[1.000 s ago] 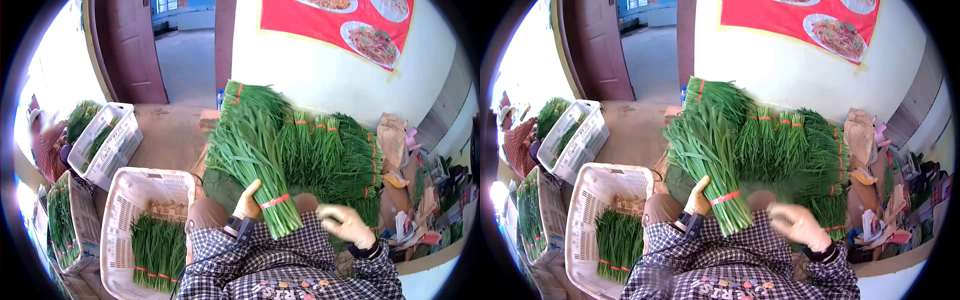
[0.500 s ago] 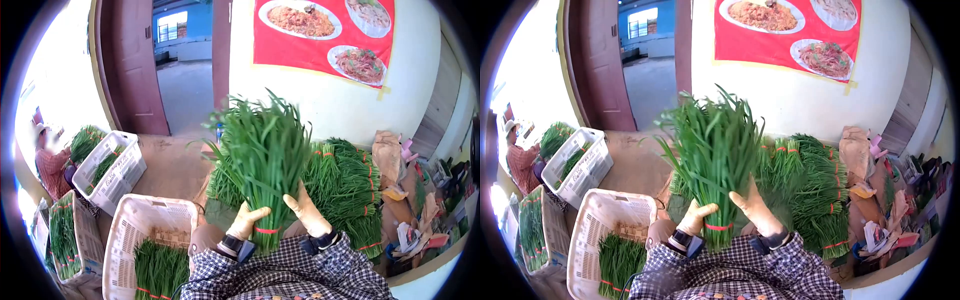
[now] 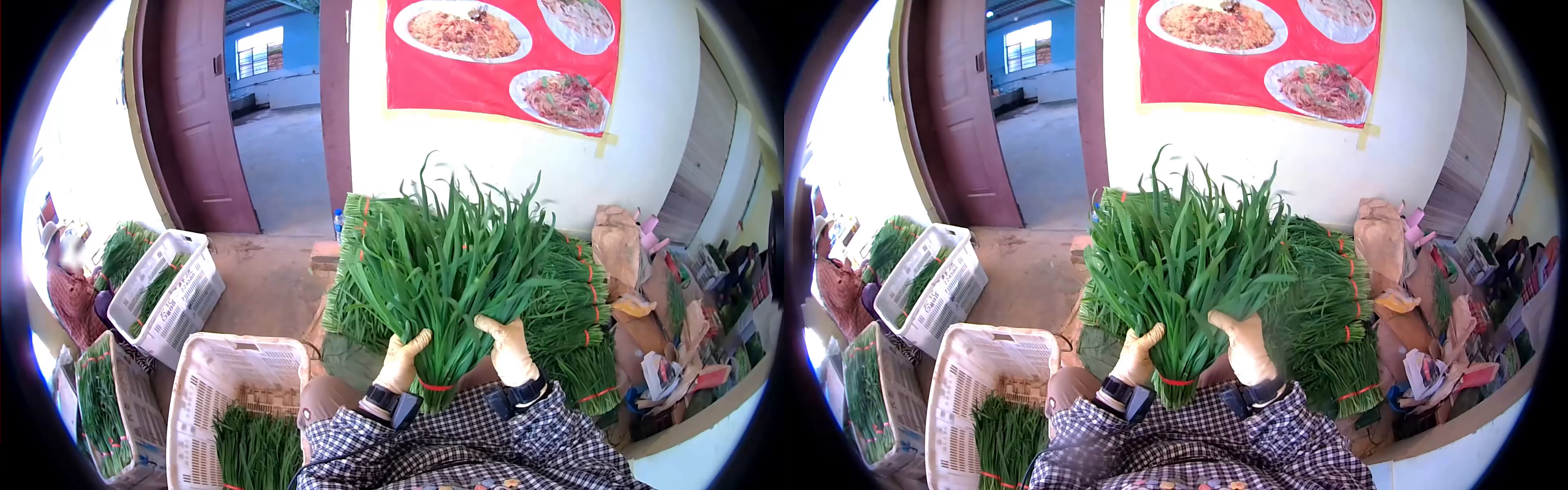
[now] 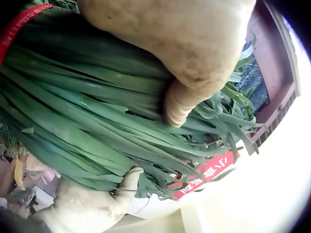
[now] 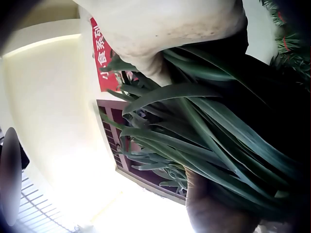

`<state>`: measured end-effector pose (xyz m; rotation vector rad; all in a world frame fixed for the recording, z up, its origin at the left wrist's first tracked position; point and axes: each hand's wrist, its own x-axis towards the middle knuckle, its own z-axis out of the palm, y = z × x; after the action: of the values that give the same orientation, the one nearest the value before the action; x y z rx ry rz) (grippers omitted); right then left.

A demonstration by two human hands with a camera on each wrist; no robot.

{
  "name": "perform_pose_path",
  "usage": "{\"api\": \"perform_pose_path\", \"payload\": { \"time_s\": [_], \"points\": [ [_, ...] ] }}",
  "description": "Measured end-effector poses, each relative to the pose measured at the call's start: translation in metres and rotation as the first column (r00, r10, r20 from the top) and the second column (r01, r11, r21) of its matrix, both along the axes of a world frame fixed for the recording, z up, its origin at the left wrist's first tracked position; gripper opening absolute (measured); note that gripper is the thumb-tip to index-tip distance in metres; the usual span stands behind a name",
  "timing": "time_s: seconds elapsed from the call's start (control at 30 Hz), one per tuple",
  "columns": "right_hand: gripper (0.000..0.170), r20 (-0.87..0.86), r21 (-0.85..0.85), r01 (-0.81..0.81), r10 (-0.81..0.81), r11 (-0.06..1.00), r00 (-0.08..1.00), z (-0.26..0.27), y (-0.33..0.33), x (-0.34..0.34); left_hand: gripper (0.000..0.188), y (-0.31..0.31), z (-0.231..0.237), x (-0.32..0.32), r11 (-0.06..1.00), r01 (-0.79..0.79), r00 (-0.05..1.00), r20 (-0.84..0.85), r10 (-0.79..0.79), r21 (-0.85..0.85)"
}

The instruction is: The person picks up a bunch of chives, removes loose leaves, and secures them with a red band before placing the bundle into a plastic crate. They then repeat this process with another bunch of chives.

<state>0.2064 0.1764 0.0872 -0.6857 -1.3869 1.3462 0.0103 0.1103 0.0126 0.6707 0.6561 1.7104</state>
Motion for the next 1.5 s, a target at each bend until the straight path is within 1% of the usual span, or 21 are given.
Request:
{"api": "perform_pose_path", "payload": {
  "time_s": [0.17, 0.2, 0.23, 0.3, 0.33, 0.37, 0.43, 0.47, 0.5, 0.53, 0.57, 0.63, 0.67, 0.7, 0.83, 0.93, 1.07, 1.2, 1.23, 1.37, 1.5],
  "points": [
    [0.013, 0.324, 0.199, 0.043, -0.107, 0.979, 0.940, -0.018, 0.007, 0.028, 0.027, 0.001, 0.010, 0.010, 0.999, 0.011, 1.000, 0.019, -0.010, -0.032],
    [0.013, 0.182, 0.115, 0.082, -0.102, 0.990, 0.978, -0.020, 0.007, 0.025, 0.026, 0.003, 0.010, 0.012, 1.000, 0.005, 1.000, -0.020, -0.005, -0.011],
    [0.013, 0.179, 0.113, 0.083, -0.102, 0.990, 0.979, -0.021, 0.007, 0.028, 0.026, 0.005, 0.011, 0.012, 1.000, 0.001, 0.998, -0.059, 0.000, 0.010],
    [0.014, 0.330, 0.344, 0.097, -0.217, 0.934, 0.919, -0.022, 0.008, 0.037, 0.026, 0.008, 0.013, 0.014, 1.000, 0.005, 0.996, -0.092, -0.005, 0.003],
    [0.017, 0.245, 0.189, 0.124, -0.169, 0.974, 0.955, -0.020, 0.008, 0.037, 0.026, 0.009, 0.017, 0.016, 1.000, 0.002, 0.991, -0.132, 0.001, 0.021],
    [0.017, 0.240, 0.188, 0.130, -0.174, 0.974, 0.955, -0.027, 0.012, 0.041, 0.026, 0.010, 0.020, 0.017, 0.999, 0.001, 0.985, -0.171, 0.006, 0.039],
    [0.020, 0.346, 0.554, 0.051, -0.286, 0.831, 0.894, -0.049, 0.026, 0.052, 0.026, 0.014, 0.023, 0.024, 0.998, 0.025, 0.974, -0.225, -0.010, 0.062],
    [0.020, 0.340, 0.556, 0.072, -0.306, 0.828, 0.889, -0.056, 0.034, 0.053, 0.031, 0.018, 0.019, 0.032, 0.994, -0.015, 0.929, -0.366, 0.055, 0.112],
    [0.022, 0.315, 0.507, 0.085, -0.276, 0.858, 0.908, -0.065, 0.039, 0.054, 0.037, 0.021, 0.015, 0.042, 0.985, -0.040, 0.862, -0.493, 0.119, 0.168],
    [0.025, 0.288, 0.454, 0.099, -0.251, 0.885, 0.924, -0.071, 0.039, 0.060, 0.052, 0.024, 0.011, 0.055, 0.914, -0.203, 0.492, -0.770, 0.406, 0.352],
    [0.053, 0.298, 0.113, -0.004, -0.030, 0.994, 0.954, -0.071, 0.037, 0.068, 0.070, 0.012, 0.033, 0.071, 0.817, -0.168, 0.279, -0.769, 0.576, 0.551],
    [0.052, -0.098, -0.134, -0.166, 0.154, 0.977, 0.983, -0.088, 0.036, 0.078, 0.083, -0.002, 0.053, 0.096, 0.806, 0.025, 0.059, -0.806, 0.590, 0.592],
    [0.052, -0.321, -0.186, -0.285, 0.216, 0.940, 0.922, -0.096, 0.039, 0.084, 0.095, -0.011, 0.051, 0.110, 0.837, 0.091, -0.107, -0.830, 0.547, 0.540],
    [0.052, -0.481, -0.186, -0.382, 0.256, 0.905, 0.839, -0.105, 0.042, 0.091, 0.097, -0.016, 0.038, 0.121, 0.841, 0.178, -0.194, -0.819, 0.540, 0.512],
    [0.051, -0.756, -0.101, -0.592, 0.325, 0.799, 0.568, -0.134, 0.061, 0.109, 0.100, -0.029, 0.015, 0.144, 0.869, 0.300, -0.168, -0.874, 0.455, 0.394],
    [0.051, -0.813, -0.067, -0.647, 0.334, 0.759, 0.476, -0.144, 0.067, 0.119, 0.108, -0.033, 0.022, 0.144, 0.864, 0.413, -0.203, -0.896, 0.395, 0.287],
    [0.051, -0.855, -0.039, -0.698, 0.338, 0.715, 0.394, -0.159, 0.073, 0.124, 0.104, -0.036, 0.035, 0.137, 0.845, 0.455, -0.196, -0.894, 0.402, 0.280],
    [0.052, -0.884, -0.041, -0.729, 0.315, 0.683, 0.345, -0.166, 0.077, 0.128, 0.091, -0.040, 0.032, 0.117, 0.848, 0.381, -0.199, -0.863, 0.465, 0.369],
    [0.053, -0.889, -0.014, -0.735, 0.328, 0.677, 0.319, -0.168, 0.079, 0.127, 0.092, -0.035, 0.025, 0.108, 0.836, 0.383, -0.131, -0.872, 0.471, 0.394],
    [0.061, -0.887, 0.060, -0.726, 0.370, 0.685, 0.277, -0.172, 0.080, 0.129, 0.087, -0.035, 0.020, 0.084, 0.927, 0.194, -0.205, -0.911, 0.358, 0.321],
    [0.069, -0.874, 0.145, -0.705, 0.424, 0.695, 0.238, -0.177, 0.079, 0.128, 0.081, -0.041, -0.001, 0.071, 0.950, 0.130, -0.296, -0.903, 0.312, 0.286]
  ]
}}
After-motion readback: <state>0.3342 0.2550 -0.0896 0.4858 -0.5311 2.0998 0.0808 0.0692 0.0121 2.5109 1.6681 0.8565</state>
